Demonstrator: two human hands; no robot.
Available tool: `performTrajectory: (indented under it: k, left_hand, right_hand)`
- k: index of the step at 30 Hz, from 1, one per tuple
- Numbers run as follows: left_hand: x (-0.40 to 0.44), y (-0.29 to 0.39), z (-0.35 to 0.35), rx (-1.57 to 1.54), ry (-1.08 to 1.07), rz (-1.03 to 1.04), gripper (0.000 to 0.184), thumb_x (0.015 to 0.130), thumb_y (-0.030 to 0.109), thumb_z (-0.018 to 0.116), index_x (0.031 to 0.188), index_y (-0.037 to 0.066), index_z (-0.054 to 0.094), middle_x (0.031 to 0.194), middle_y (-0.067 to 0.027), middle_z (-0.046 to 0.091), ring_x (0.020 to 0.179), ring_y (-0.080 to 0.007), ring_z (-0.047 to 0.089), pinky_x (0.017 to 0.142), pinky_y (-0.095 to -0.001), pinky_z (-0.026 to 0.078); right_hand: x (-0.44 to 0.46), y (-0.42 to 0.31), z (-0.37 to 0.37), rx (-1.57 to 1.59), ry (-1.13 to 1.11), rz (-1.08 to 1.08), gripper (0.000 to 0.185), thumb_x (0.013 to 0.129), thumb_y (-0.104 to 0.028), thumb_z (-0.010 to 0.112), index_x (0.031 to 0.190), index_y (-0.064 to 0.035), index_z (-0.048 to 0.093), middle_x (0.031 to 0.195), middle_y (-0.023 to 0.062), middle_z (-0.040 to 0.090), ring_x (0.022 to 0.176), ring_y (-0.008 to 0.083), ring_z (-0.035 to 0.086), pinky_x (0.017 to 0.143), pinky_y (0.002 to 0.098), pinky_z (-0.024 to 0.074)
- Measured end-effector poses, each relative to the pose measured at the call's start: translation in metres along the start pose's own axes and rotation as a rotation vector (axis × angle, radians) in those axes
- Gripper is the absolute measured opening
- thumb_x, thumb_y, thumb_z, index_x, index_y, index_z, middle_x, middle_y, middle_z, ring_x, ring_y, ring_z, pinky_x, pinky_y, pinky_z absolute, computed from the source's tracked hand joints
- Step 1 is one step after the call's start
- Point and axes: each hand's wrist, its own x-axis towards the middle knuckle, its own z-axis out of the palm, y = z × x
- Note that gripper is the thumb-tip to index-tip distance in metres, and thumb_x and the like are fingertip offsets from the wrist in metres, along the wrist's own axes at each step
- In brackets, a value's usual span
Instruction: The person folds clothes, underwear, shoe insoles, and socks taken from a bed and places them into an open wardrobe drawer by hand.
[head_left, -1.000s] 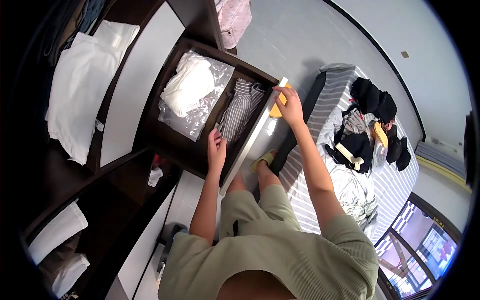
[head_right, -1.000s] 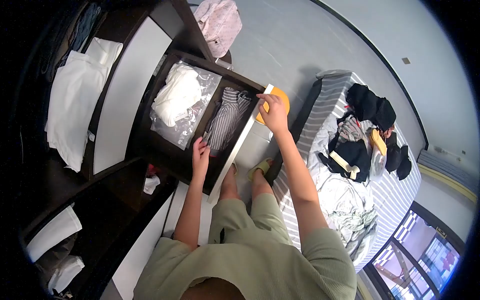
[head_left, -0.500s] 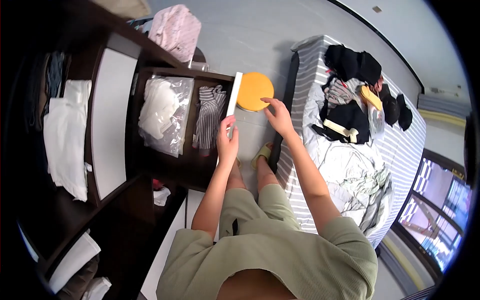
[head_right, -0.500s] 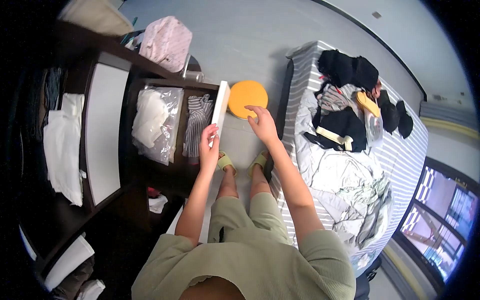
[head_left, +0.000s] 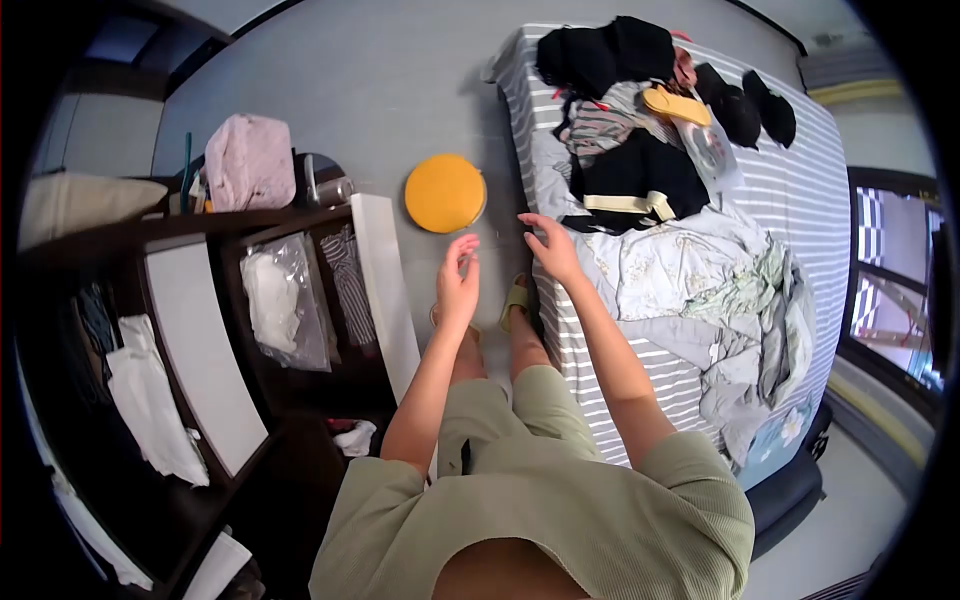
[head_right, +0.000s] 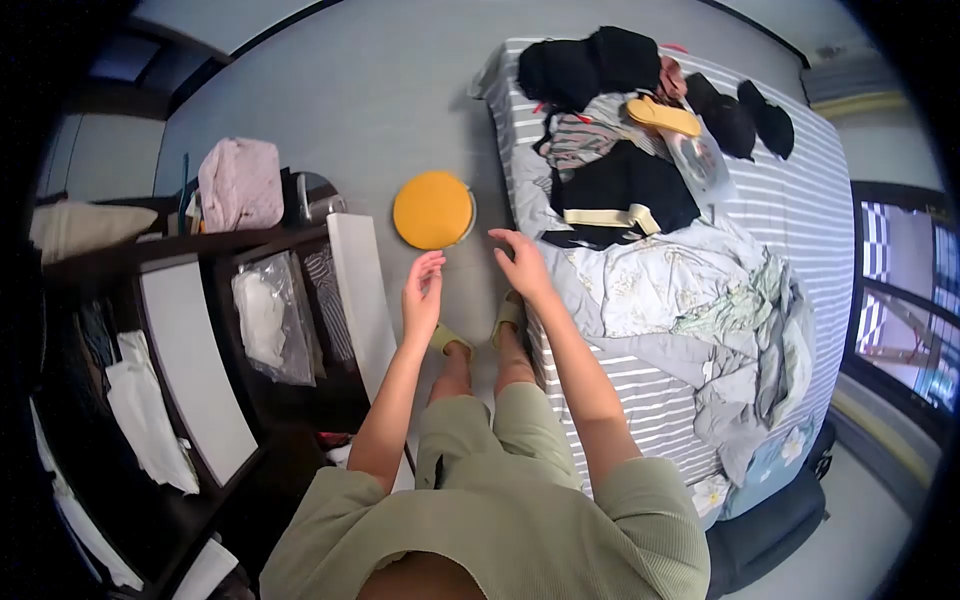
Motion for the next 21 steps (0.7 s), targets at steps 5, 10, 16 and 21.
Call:
performTrajectory:
  k: [5,10,16,21]
  left_hand:
    - [0.009,0.005,0.054,0.028,-0.130,-0.001,0.023,0.083,0.004,0.047,0.105,0.005,0.054,0.097,-0.0065,0.061,0.091,-0.0156,0.055,0.079,-0.0273,0.041]
    - [0.014,0.008,0.106,0.074,-0.300,-0.022,0.020,0.087,0.004,0.044,0.105,0.004,0.053,0.100,-0.0064,0.059,0.091,-0.0133,0.054,0.078,-0.0254,0.043]
    - [0.013,-0.005,0.170,0.086,-0.423,-0.042,0.021,0.081,0.001,0.047,0.100,0.003,0.055,0.094,-0.0081,0.060,0.086,-0.0161,0.057,0.070,-0.0257,0.043]
    - [0.025,-0.023,0.212,0.098,-0.463,-0.052,0.019,0.081,0.003,0.049,0.099,0.005,0.055,0.095,-0.0062,0.061,0.084,-0.0154,0.057,0.067,-0.0255,0.043]
  right_hand:
    - [-0.016,0.038,-0.041,0.025,0.106,0.043,0.032,0.074,-0.007,0.054,0.105,-0.0056,0.057,0.100,0.0124,0.059,0.095,0.0272,0.055,0.084,0.0334,0.0427]
    - [-0.030,0.075,-0.074,0.078,0.190,0.122,0.032,0.073,-0.005,0.054,0.104,-0.0040,0.057,0.099,0.0125,0.059,0.095,0.0265,0.055,0.084,0.0331,0.0423]
    - [-0.039,0.109,-0.107,0.112,0.298,0.216,0.031,0.074,-0.004,0.055,0.104,-0.0046,0.057,0.100,0.0117,0.060,0.095,0.0249,0.056,0.084,0.0323,0.0426]
    - [-0.038,0.129,-0.139,0.149,0.492,0.332,0.031,0.073,-0.002,0.055,0.103,-0.0045,0.057,0.099,0.0127,0.060,0.093,0.0264,0.057,0.083,0.0326,0.0434]
